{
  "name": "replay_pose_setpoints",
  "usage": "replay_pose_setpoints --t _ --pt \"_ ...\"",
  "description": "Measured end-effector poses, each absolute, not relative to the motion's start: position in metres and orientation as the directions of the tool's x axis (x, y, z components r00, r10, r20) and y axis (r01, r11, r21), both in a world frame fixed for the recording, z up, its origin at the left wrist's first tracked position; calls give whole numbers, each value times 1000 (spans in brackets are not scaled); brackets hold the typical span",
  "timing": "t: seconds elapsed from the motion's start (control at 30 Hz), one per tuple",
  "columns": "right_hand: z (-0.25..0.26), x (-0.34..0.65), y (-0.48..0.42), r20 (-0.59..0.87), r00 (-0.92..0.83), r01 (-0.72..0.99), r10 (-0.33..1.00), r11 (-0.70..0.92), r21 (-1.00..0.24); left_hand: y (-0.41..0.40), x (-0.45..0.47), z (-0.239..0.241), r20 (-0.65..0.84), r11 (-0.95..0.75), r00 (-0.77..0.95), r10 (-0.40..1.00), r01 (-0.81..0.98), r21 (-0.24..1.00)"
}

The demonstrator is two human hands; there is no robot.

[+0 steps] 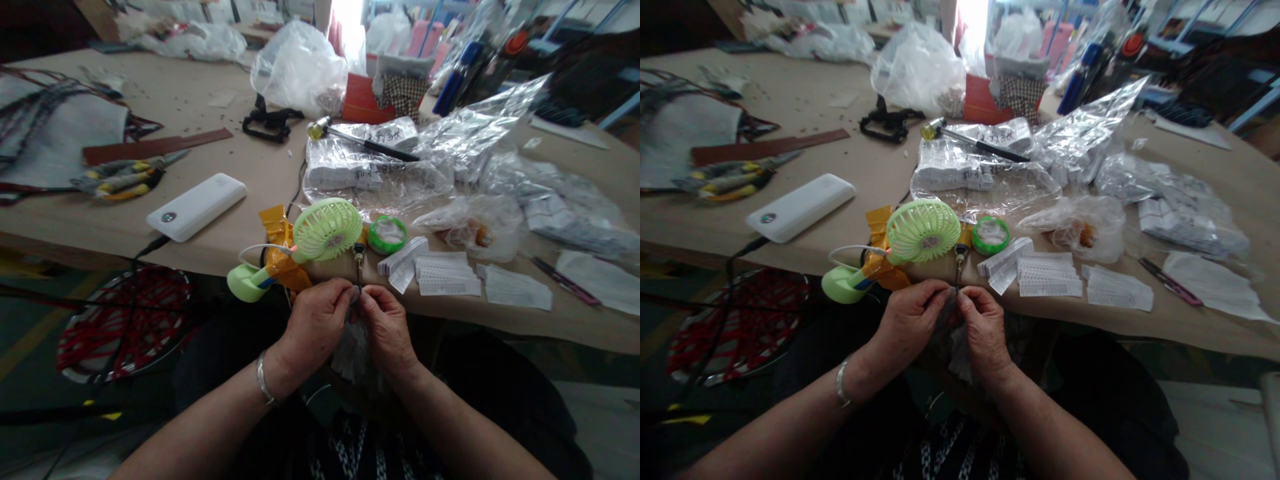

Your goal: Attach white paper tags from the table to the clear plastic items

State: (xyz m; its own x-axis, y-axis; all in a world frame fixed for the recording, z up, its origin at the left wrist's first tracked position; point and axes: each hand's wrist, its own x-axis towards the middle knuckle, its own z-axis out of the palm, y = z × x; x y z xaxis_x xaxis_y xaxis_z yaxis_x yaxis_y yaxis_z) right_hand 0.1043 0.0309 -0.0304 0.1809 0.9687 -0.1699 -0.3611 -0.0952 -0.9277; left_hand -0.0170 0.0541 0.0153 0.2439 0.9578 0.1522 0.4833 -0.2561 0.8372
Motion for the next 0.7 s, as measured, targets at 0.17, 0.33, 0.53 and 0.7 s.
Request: replay_pose_setpoints --t 0.17,0.33,0.53,0.7 --pt "-32 103 33 -162 200 -375 966 -77 -924 57 -18 15 142 -263 258 956 531 806" --pt "-33 103 33 -146 204 -370 968 -62 -927 58 -18 14 168 -296 273 947 545 784" --pt "-30 105 28 -96 199 -322 975 -27 -946 53 -19 10 202 -314 264 943 507 803" --pt "-26 107 24 -79 203 -265 976 -23 -964 49 -20 8 219 -329 269 938 486 810"
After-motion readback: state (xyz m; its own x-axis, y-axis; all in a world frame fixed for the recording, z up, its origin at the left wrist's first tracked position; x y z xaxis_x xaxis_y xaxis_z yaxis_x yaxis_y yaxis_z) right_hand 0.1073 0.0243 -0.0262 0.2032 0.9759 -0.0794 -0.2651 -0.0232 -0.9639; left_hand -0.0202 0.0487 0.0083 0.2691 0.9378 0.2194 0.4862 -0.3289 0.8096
